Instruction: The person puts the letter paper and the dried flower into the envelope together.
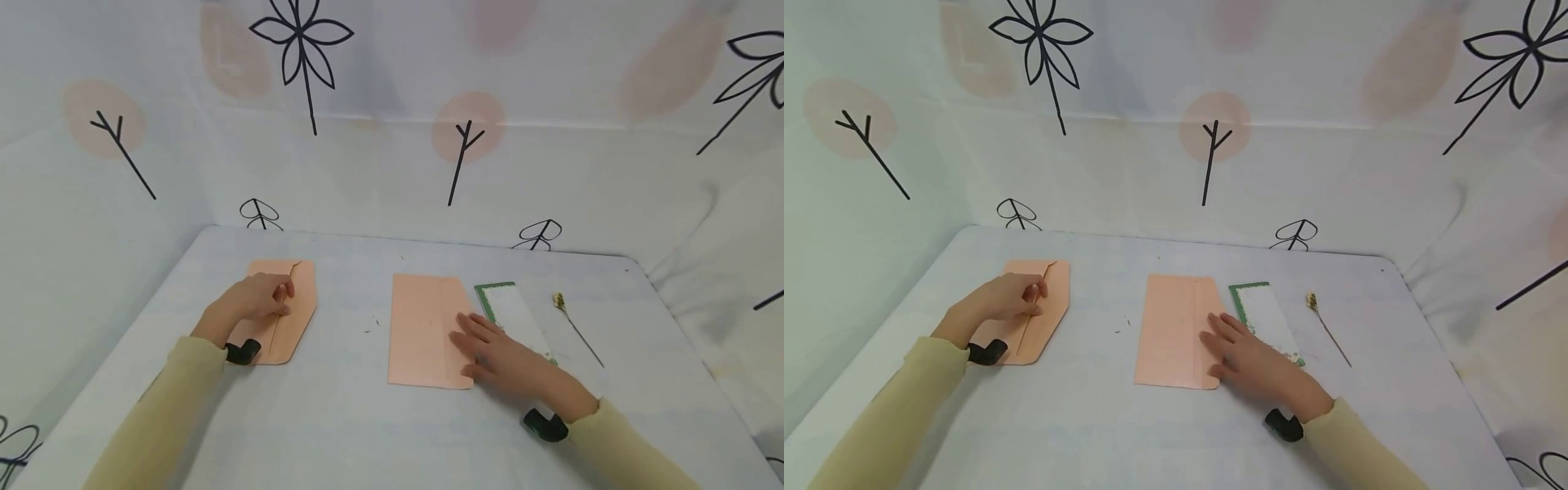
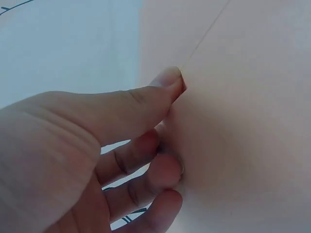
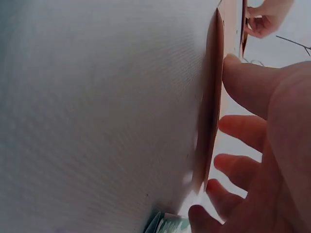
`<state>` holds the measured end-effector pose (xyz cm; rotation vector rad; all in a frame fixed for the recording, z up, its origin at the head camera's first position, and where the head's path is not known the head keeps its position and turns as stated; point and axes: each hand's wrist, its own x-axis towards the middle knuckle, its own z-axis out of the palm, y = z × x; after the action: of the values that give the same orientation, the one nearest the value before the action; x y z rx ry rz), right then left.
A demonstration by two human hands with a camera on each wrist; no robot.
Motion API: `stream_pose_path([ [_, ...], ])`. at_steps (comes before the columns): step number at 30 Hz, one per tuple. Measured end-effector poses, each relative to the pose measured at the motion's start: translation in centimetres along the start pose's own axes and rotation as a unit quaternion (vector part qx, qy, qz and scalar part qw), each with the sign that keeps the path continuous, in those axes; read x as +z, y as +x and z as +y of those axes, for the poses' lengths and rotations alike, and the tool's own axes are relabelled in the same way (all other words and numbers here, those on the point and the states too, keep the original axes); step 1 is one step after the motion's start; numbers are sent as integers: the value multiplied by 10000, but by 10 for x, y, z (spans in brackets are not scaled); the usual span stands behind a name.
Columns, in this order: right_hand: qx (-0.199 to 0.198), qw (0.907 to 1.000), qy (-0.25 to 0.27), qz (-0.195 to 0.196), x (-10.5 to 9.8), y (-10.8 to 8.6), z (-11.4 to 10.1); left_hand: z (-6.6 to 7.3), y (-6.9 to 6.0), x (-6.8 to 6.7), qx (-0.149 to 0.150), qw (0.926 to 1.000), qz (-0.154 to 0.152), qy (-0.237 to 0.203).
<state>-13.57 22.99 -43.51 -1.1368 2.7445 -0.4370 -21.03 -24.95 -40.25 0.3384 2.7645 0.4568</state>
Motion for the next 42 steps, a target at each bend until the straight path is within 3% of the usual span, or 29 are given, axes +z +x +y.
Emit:
stream_pose_path([
  [10,41,9987,-441,-254,5,0,-3,19,-7,-3,206,9984,471,223],
  [15,174,9978,-497,-404,5,0,-4,38,-6,-1,550,9966,590,168],
  [20,246,9972,-530,-476,4,0,-5,62,0,10,962,9940,469,-218],
  [26,195,9972,-564,-462,6,-1,-4,89,14,33,1764,9828,345,-416],
  [31,190,9975,-523,-439,8,-2,-5,108,24,42,2314,9709,308,-528],
  [35,215,9978,-460,-429,6,-1,-7,122,33,48,2582,9634,208,-691],
  [42,366,9968,-455,-544,6,0,-7,137,51,59,2780,9537,-98,-1139],
])
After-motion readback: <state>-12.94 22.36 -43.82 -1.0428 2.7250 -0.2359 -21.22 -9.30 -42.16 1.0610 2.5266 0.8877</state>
